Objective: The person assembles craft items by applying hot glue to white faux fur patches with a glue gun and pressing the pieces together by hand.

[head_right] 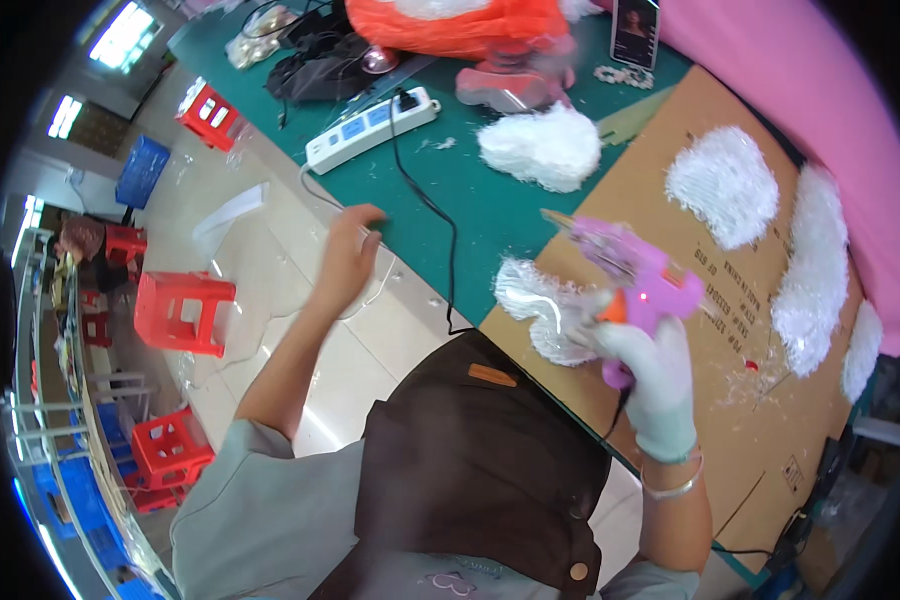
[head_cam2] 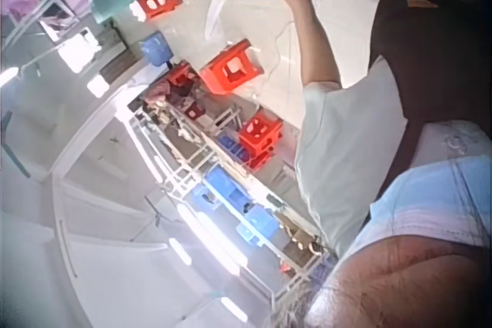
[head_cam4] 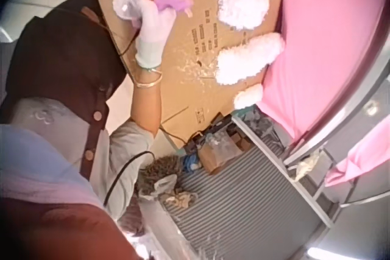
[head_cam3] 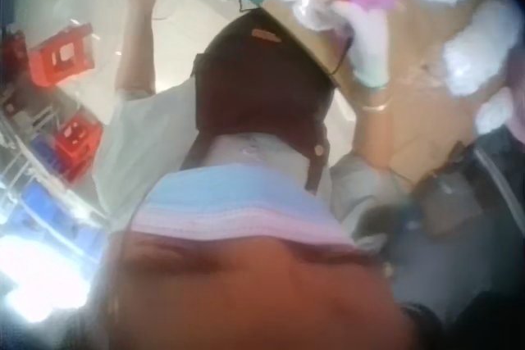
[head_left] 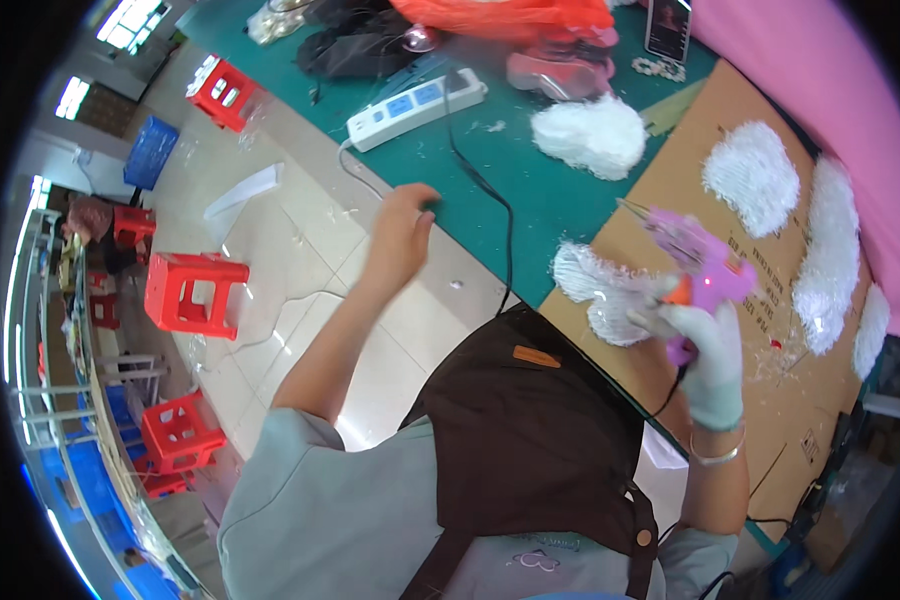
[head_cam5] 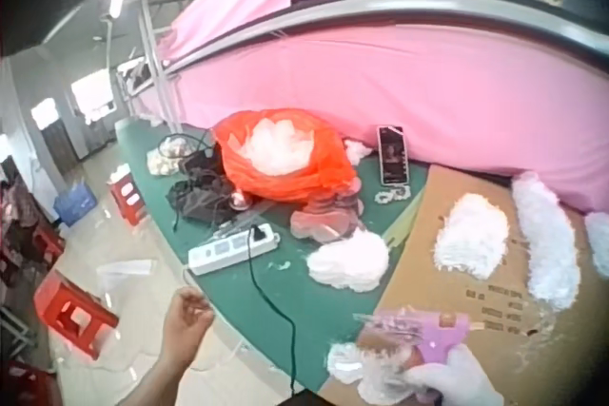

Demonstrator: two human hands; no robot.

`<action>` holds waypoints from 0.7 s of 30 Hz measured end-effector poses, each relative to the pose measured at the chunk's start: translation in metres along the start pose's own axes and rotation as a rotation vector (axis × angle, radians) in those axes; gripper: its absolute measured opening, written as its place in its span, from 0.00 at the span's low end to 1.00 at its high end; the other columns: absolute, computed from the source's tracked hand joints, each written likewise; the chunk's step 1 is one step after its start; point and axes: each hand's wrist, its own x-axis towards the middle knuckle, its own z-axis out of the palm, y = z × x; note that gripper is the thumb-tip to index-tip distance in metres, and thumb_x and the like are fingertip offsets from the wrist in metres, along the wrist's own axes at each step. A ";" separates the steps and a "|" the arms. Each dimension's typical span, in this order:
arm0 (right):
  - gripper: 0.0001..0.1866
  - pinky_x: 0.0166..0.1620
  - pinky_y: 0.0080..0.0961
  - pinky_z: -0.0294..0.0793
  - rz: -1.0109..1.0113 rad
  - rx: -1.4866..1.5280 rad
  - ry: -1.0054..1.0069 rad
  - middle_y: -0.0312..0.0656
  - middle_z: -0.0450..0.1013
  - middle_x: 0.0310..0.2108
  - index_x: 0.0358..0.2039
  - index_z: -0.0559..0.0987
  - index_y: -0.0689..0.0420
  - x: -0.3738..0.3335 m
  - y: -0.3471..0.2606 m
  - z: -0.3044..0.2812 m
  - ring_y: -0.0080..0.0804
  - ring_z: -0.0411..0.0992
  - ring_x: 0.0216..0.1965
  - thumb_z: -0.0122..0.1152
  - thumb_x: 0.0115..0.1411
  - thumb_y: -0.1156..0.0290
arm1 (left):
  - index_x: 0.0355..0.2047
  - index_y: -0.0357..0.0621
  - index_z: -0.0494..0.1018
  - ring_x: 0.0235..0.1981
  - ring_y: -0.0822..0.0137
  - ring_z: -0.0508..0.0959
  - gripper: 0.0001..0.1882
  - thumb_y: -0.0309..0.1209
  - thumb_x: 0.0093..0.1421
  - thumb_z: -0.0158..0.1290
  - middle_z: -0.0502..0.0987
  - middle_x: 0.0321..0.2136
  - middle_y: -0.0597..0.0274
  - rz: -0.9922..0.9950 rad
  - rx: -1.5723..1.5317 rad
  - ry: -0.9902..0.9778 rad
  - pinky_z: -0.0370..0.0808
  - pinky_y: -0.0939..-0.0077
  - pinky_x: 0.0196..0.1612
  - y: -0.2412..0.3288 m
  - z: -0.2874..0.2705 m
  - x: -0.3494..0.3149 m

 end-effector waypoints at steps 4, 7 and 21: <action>0.20 0.53 0.49 0.81 -0.106 0.047 0.147 0.48 0.73 0.43 0.46 0.74 0.68 -0.030 -0.004 -0.016 0.40 0.78 0.43 0.58 0.58 0.67 | 0.52 0.38 0.69 0.48 0.45 0.77 0.14 0.21 0.66 0.49 0.75 0.48 0.43 -0.089 -0.018 -0.165 0.74 0.56 0.52 -0.006 -0.011 -0.021; 0.21 0.53 0.49 0.81 -0.169 0.048 0.201 0.48 0.73 0.43 0.48 0.72 0.69 -0.044 0.001 -0.034 0.41 0.77 0.47 0.58 0.58 0.68 | 0.54 0.39 0.68 0.50 0.51 0.78 0.17 0.19 0.65 0.49 0.77 0.47 0.46 -0.170 -0.068 -0.022 0.74 0.62 0.52 -0.015 -0.013 0.012; 0.18 0.58 0.48 0.75 -0.248 0.350 0.443 0.47 0.73 0.43 0.48 0.74 0.67 -0.072 0.064 -0.086 0.39 0.75 0.47 0.57 0.60 0.70 | 0.47 0.46 0.72 0.49 0.62 0.73 0.08 0.26 0.68 0.50 0.72 0.48 0.57 -0.752 -2.173 -0.216 0.73 0.67 0.53 0.061 -0.003 -0.013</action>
